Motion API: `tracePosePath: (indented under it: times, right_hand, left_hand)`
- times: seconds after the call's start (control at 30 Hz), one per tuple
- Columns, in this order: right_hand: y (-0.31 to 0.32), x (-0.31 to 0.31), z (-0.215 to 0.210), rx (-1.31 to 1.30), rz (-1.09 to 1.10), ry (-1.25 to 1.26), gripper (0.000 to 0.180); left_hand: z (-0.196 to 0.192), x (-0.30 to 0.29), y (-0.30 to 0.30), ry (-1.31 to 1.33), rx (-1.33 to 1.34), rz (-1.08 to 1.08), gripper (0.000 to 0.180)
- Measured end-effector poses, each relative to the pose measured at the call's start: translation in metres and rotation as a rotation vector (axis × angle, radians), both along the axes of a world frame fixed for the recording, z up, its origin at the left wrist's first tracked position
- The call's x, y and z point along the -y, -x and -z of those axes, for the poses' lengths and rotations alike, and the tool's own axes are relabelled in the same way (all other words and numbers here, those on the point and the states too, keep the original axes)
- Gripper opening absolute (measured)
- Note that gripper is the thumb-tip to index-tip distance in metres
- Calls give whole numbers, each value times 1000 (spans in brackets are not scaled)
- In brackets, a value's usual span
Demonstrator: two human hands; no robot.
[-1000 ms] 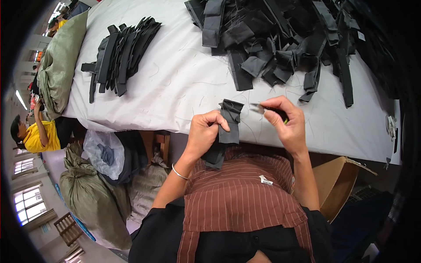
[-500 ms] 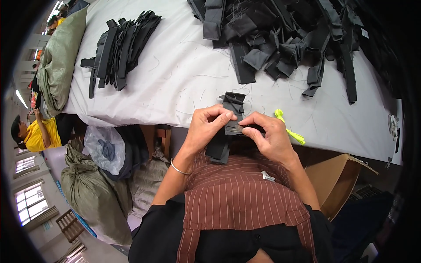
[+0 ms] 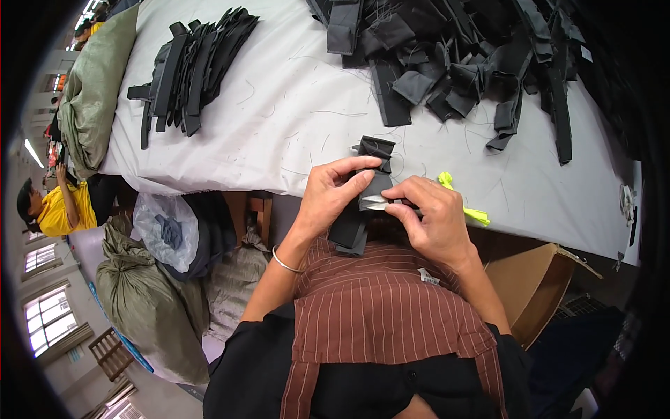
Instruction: Trimming or cleaning black fabric straps using a small hand tool at a workstation.
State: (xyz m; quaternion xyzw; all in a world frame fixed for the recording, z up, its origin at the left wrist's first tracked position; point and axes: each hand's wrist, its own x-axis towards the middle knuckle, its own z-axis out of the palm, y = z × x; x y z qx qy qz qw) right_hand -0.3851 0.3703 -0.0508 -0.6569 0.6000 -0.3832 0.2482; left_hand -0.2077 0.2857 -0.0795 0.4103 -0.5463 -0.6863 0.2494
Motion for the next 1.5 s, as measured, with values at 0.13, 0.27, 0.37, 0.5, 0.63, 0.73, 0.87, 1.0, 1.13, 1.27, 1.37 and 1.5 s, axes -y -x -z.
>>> tracePosePath:
  times: [0.13, 0.27, 0.37, 0.5, 0.63, 0.73, 0.87, 1.0, 1.13, 1.27, 1.37, 1.5]
  right_hand:
    - [5, 0, -1, 152, -113, -41, 11]
    - [4, 1, -3, 93, -39, -32, 11]
    - [4, 2, -3, 16, -24, -37, 10]
    - [2, 4, -3, -4, -23, 1, 10]
    - [3, 4, -1, 25, -30, -16, 11]
    - [3, 4, 0, 68, -36, -27, 11]
    - [0, 5, 3, 64, -22, 15, 9]
    - [2, 5, 4, 17, -38, 15, 8]
    - [5, 8, 5, 118, 38, -4, 7]
    - [6, 8, 3, 156, 94, -43, 7]
    - [1, 8, 2, 107, 106, -122, 8]
    - [-3, 7, 5, 103, 133, -131, 8]
  left_hand:
    - [-1, -1, 1, 6, -2, -12, 23]
    - [-1, -1, 2, -9, 11, -10, 23]
    - [-1, -1, 2, 13, 17, -5, 23]
    - [0, -1, 2, 21, 10, -4, 23]
    - [-1, 0, 2, 11, 4, -1, 23]
    - [-1, -1, 2, 2, 2, -3, 23]
    - [0, 0, 3, 5, 2, 4, 24]
    - [-2, 0, 3, -6, 5, 20, 26]
    - [-6, -3, 2, -82, -116, -39, 37]
    - [-10, -9, -2, -124, -190, -3, 47]
    - [-9, -14, -2, -60, -194, 20, 48]
    - [-12, -15, 0, -53, -191, 42, 48]
